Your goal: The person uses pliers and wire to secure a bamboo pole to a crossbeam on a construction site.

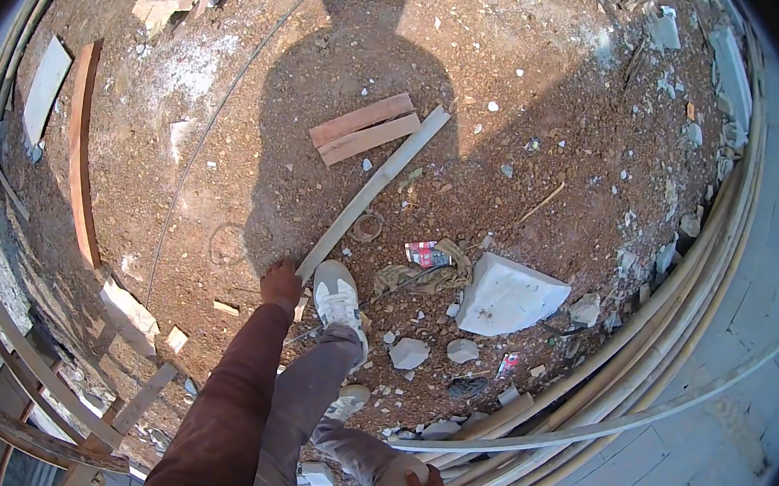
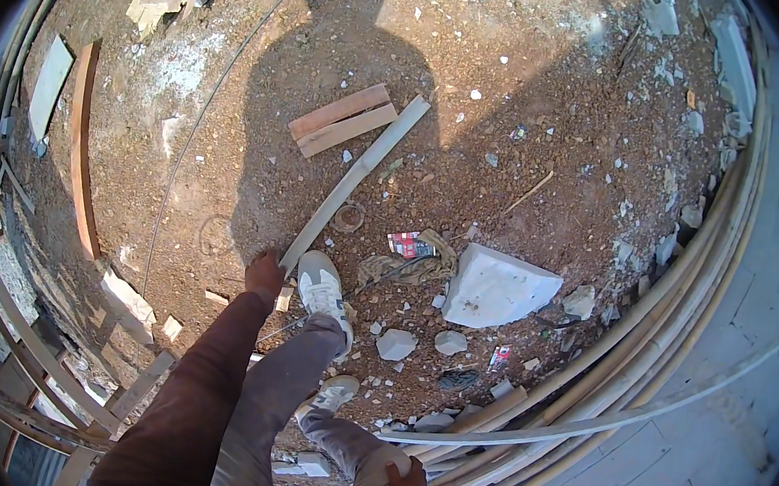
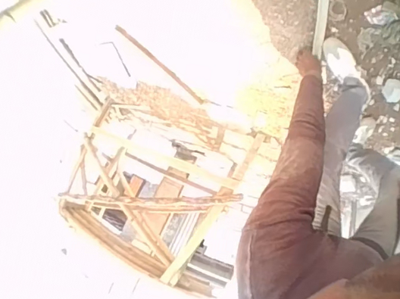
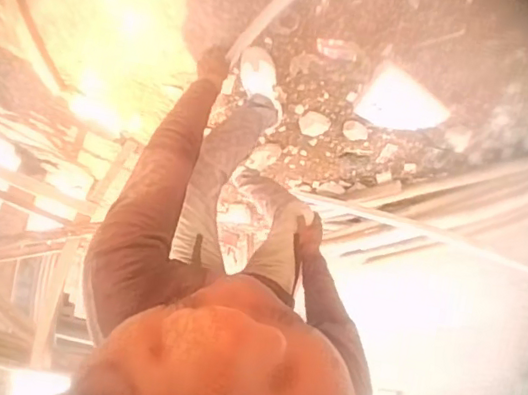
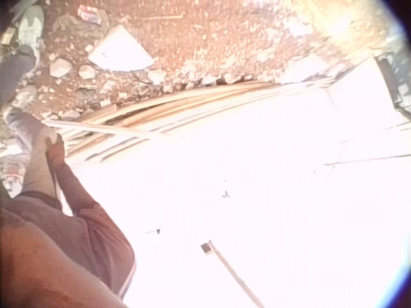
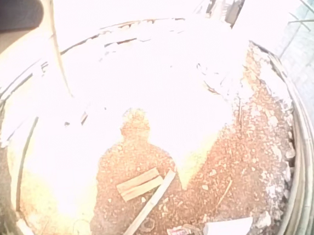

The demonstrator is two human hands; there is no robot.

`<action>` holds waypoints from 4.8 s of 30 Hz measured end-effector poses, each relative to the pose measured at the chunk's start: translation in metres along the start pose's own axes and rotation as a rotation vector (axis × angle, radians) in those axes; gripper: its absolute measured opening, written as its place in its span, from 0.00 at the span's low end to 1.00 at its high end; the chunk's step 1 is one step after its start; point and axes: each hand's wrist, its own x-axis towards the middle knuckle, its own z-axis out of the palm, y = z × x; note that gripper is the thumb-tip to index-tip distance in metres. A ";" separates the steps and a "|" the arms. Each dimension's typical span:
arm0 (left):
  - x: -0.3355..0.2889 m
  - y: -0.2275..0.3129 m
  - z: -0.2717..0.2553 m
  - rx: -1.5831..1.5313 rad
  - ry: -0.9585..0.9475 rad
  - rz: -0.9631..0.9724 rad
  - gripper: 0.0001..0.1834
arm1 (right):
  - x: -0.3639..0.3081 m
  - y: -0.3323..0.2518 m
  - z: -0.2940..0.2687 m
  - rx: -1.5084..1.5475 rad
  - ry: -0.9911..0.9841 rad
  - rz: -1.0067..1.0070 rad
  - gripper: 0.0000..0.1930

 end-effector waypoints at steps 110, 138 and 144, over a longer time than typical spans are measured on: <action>-1.686 -0.706 0.732 -1.653 2.000 -2.146 0.23 | -1.165 1.367 1.068 -0.318 -3.142 -1.829 0.30; -2.069 -0.919 0.589 -0.257 2.035 -2.080 0.31 | -1.150 1.394 1.131 -0.268 -3.244 -1.617 0.31; -2.111 -0.952 0.577 -0.137 2.268 -1.779 0.32 | -1.153 1.398 1.131 -0.217 -3.284 -1.549 0.32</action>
